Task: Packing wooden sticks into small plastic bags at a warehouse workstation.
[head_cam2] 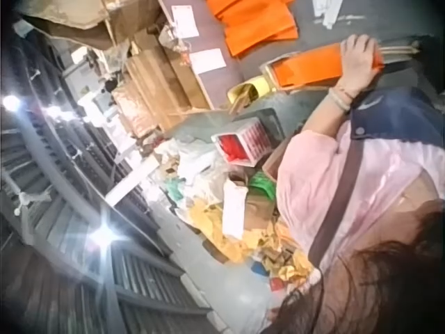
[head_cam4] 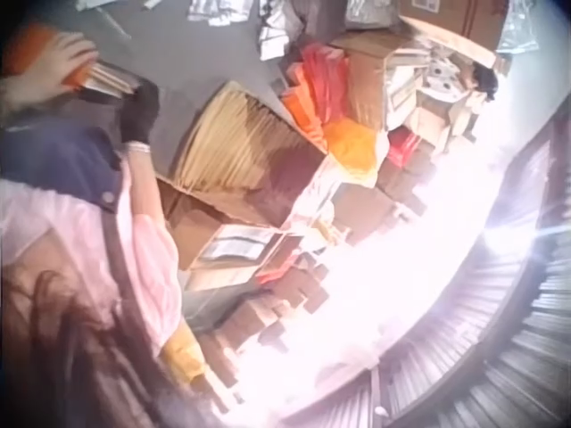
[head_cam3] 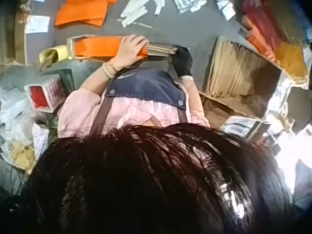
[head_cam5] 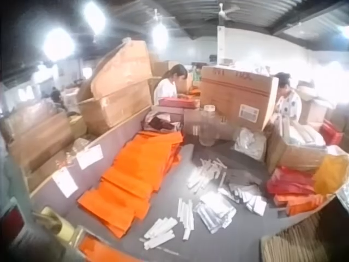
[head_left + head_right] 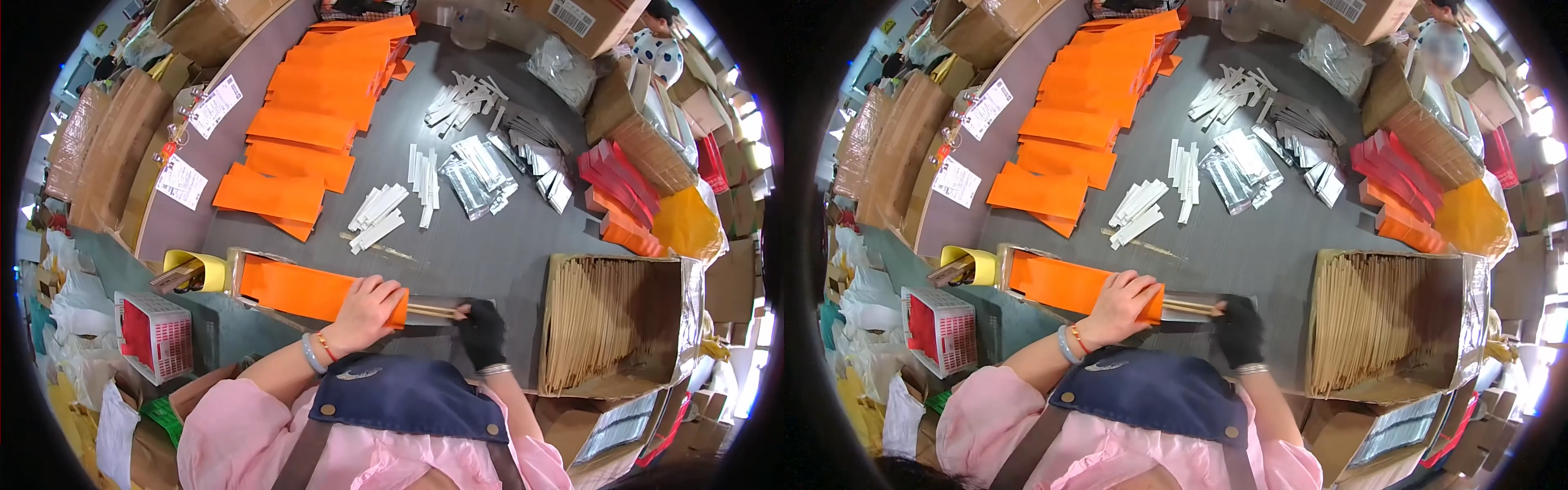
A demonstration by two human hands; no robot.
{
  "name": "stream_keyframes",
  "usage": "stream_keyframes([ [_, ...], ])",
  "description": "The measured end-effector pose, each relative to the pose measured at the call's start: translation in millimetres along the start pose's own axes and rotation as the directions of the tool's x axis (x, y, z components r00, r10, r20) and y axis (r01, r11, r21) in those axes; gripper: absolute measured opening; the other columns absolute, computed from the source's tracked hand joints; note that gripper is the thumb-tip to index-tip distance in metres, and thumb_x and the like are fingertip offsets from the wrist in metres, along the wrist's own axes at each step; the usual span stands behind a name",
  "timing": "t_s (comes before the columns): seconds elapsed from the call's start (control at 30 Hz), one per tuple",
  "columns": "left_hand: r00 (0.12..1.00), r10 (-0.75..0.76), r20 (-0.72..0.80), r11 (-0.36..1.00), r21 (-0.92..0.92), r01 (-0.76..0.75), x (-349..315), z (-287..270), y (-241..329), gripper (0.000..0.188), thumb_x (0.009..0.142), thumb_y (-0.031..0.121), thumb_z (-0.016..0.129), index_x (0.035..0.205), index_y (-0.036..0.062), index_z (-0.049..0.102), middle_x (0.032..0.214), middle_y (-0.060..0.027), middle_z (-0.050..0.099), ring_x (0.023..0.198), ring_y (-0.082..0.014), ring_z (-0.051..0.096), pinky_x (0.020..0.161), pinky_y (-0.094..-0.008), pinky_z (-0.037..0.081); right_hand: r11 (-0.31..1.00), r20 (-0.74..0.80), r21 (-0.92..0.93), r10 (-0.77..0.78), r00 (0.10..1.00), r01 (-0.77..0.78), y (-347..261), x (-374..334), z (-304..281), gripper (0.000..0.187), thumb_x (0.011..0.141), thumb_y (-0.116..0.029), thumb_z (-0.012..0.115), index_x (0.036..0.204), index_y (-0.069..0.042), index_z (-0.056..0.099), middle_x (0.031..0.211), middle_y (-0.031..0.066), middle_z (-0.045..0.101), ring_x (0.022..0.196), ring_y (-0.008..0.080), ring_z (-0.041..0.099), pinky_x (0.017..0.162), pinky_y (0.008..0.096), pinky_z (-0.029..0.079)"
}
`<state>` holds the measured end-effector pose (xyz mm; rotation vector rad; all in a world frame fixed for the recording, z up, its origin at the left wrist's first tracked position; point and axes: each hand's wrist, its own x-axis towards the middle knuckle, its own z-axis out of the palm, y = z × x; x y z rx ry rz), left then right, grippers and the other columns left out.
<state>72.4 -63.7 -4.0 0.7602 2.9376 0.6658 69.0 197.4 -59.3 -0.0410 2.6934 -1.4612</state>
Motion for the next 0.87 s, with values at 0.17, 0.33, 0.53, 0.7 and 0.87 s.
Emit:
stream_keyframes([
  [0.17,0.994,0.071,-0.082,0.997,0.012,-0.07,15,4,1,0.048,0.075,0.024,0.072,0.12,0.0144,0.061,0.112,-0.0095,0.053,0.105,-0.0279,0.05,0.089,-0.0406,0.039,0.98,0.196,0.177,-0.129,0.972,0.094,-46,2,42,0.045,0.072,-0.019,0.079,0.112,-0.008,0.059,0.105,0.0113,0.06,0.094,0.0312,0.06,0.079,0.0406,0.049],
  [0.33,0.975,0.159,0.158,0.974,0.134,-0.181,22,-10,4,0.019,0.078,0.017,0.061,0.097,0.0196,0.064,0.102,-0.0115,0.053,0.095,-0.0285,0.05,0.079,-0.0407,0.039,0.756,0.366,-0.483,-0.284,0.886,0.442,-45,11,-1,0.058,0.065,-0.034,0.08,0.115,-0.013,0.06,0.106,0.0082,0.062,0.105,0.0267,0.059,0.094,0.0466,0.039],
  [0.53,0.989,0.147,0.035,0.968,0.201,-0.151,44,-71,-72,0.014,0.068,0.011,0.066,0.082,0.0102,0.063,0.111,-0.0148,0.056,0.104,-0.0351,0.052,0.085,-0.0484,0.043,0.81,0.164,-0.54,-0.166,0.972,0.229,-48,4,-42,0.059,0.062,-0.037,0.082,0.11,-0.012,0.06,0.105,0.0077,0.062,0.104,0.0297,0.057,0.091,0.0451,0.039],
  [0.7,0.92,-0.316,-0.232,0.942,0.04,0.333,-1,-27,-67,0.061,0.068,0.031,0.081,0.12,0.0083,0.062,0.138,-0.0188,0.044,0.13,-0.0426,0.037,0.106,-0.0543,0.032,0.812,0.216,-0.555,-0.07,0.974,0.182,-65,5,-41,0.061,0.061,-0.038,0.083,0.11,-0.01,0.06,0.106,0.007,0.061,0.102,0.0292,0.057,0.089,0.0441,0.039],
  [0.87,0.832,-0.536,-0.14,0.844,-0.085,0.53,-20,16,-23,0.09,0.068,0.053,0.081,0.14,0.0109,0.047,0.146,-0.017,0.035,0.14,-0.0408,0.023,0.113,-0.0626,0.013,0.789,0.234,-0.554,-0.158,0.959,0.265,-67,3,-40,0.06,0.061,-0.037,0.083,0.109,-0.012,0.058,0.104,0.0085,0.061,0.1,0.0321,0.057,0.088,0.0448,0.039],
])
